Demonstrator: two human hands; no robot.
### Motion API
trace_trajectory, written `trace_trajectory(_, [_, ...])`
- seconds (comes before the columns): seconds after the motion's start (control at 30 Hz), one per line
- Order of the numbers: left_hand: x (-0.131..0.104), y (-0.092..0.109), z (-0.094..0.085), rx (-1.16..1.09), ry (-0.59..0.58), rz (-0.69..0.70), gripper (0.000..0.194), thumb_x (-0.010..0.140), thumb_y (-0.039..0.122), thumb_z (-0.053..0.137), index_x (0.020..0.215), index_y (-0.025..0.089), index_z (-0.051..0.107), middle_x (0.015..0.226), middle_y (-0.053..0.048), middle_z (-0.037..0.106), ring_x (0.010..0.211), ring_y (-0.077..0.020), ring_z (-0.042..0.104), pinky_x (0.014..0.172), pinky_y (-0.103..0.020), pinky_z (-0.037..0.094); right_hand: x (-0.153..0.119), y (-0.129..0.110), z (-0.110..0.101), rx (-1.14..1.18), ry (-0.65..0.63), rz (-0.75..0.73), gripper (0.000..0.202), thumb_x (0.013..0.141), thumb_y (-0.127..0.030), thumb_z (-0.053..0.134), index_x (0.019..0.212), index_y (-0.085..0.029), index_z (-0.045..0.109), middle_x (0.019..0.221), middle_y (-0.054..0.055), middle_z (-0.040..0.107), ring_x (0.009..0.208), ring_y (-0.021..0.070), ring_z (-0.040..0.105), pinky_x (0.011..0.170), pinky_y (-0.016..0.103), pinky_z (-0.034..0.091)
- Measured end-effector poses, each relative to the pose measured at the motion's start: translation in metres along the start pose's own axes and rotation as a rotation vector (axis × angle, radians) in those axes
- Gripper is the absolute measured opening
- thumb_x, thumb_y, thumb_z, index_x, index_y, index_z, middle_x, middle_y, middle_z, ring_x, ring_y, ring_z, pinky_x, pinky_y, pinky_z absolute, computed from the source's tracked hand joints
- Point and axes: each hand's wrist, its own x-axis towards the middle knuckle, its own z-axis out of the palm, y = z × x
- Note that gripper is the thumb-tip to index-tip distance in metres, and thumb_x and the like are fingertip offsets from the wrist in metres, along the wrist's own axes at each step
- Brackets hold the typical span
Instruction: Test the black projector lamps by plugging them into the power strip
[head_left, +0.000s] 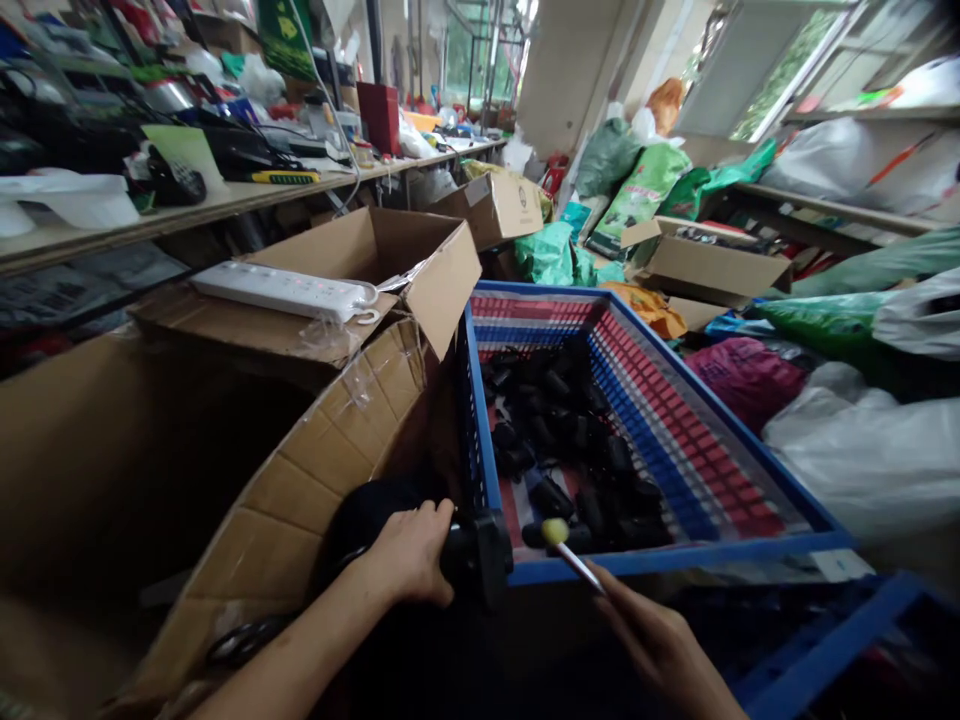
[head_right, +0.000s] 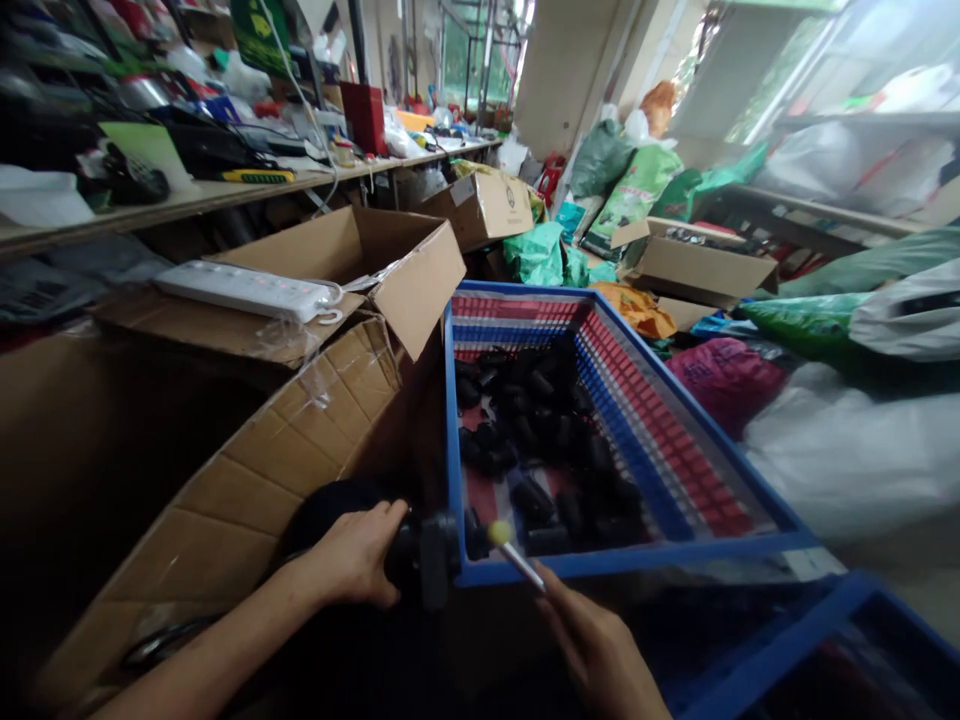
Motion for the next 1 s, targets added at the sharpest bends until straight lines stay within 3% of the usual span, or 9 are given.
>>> trace_trajectory(0.1, [0.002,-0.003,0.000,-0.091,0.006,-0.007,0.062,0.044,0.027,0.072,0.100,0.017,0.050,0.102,-0.013,0.057,0.094,-0.0385,0.057,0.082,-0.048,0.044,0.004,0.003,0.001,0.076,0.020,0.125,0.035,0.086,-0.030,0.051,0.120,-0.021,0.057,0.102,0.004,0.069,0.096,0.0206,0.065,0.084,0.026,0.052])
trace_trajectory(0.27, [-0.002,-0.011,-0.009,-0.476,-0.065,-0.043,0.063,0.043,0.037,0.074,0.096,0.016,0.048,0.096,-0.011,0.059,0.094,-0.0349,0.055,0.082,-0.044,0.043,0.027,-0.023,-0.004,0.289,0.018,0.309,0.035,0.073,-0.042,0.067,0.097,-0.018,0.061,0.078,0.002,0.065,0.072,0.0193,0.063,0.063,0.026,0.053])
trace_trajectory(0.47, [-0.016,-0.013,-0.009,-1.155,-0.448,0.014,0.052,0.049,0.043,0.061,0.091,0.013,0.062,0.084,-0.006,0.065,0.076,-0.0206,0.060,0.071,-0.029,0.046,0.056,-0.058,-0.001,0.736,-0.162,0.237,0.075,0.057,-0.034,0.082,0.122,-0.023,0.046,0.127,0.008,0.052,0.114,0.0263,0.049,0.098,0.039,0.040])
trace_trajectory(0.57, [-0.019,-0.013,-0.002,-1.348,-0.529,0.030,0.045,0.050,0.042,0.061,0.081,0.011,0.067,0.074,-0.006,0.065,0.065,-0.0150,0.057,0.065,-0.024,0.044,0.067,-0.068,0.001,0.867,-0.250,0.203,0.080,0.053,-0.032,0.085,0.122,-0.025,0.045,0.127,0.006,0.051,0.117,0.0251,0.047,0.102,0.039,0.034])
trace_trajectory(0.7, [-0.024,-0.012,0.004,-1.492,-0.593,0.063,0.047,0.056,0.042,0.065,0.091,0.011,0.068,0.080,-0.007,0.066,0.068,-0.0139,0.058,0.065,-0.022,0.044,0.071,-0.067,0.009,0.837,-0.265,0.177,0.072,0.050,-0.032,0.086,0.113,-0.023,0.052,0.115,0.004,0.056,0.111,0.0244,0.049,0.102,0.037,0.033])
trace_trajectory(0.8, [-0.030,-0.009,0.005,-1.563,-0.605,0.125,0.060,0.059,0.038,0.068,0.113,0.015,0.058,0.095,-0.008,0.066,0.084,-0.0184,0.060,0.072,-0.025,0.045,0.066,-0.058,0.019,0.865,-0.259,0.236,0.071,0.046,-0.035,0.087,0.107,-0.022,0.053,0.109,0.004,0.056,0.105,0.0251,0.051,0.096,0.038,0.037])
trace_trajectory(0.87, [-0.032,-0.006,0.007,-1.611,-0.591,0.160,0.077,0.060,0.033,0.070,0.130,0.020,0.041,0.109,-0.008,0.062,0.096,-0.0217,0.058,0.077,-0.028,0.046,0.060,-0.054,0.026,0.905,-0.269,0.274,0.074,0.042,-0.036,0.088,0.105,-0.020,0.053,0.106,0.005,0.057,0.101,0.0255,0.052,0.093,0.039,0.039])
trace_trajectory(0.93, [-0.032,-0.005,0.011,-1.681,-0.508,0.188,0.095,0.058,0.025,0.071,0.139,0.026,0.021,0.124,-0.007,0.053,0.108,-0.0236,0.054,0.088,-0.034,0.043,0.055,-0.054,0.031,0.942,-0.276,0.301,0.074,0.041,-0.036,0.088,0.105,-0.019,0.053,0.105,0.006,0.057,0.100,0.0259,0.052,0.091,0.039,0.039])
trace_trajectory(1.0, [-0.031,-0.005,0.014,-1.711,-0.411,0.223,0.104,0.054,0.018,0.072,0.139,0.031,0.013,0.133,-0.005,0.044,0.119,-0.0242,0.047,0.097,-0.038,0.038,0.051,-0.058,0.034,0.986,-0.280,0.315,0.073,0.043,-0.033,0.088,0.106,-0.019,0.053,0.105,0.006,0.057,0.101,0.0259,0.052,0.091,0.038,0.039])
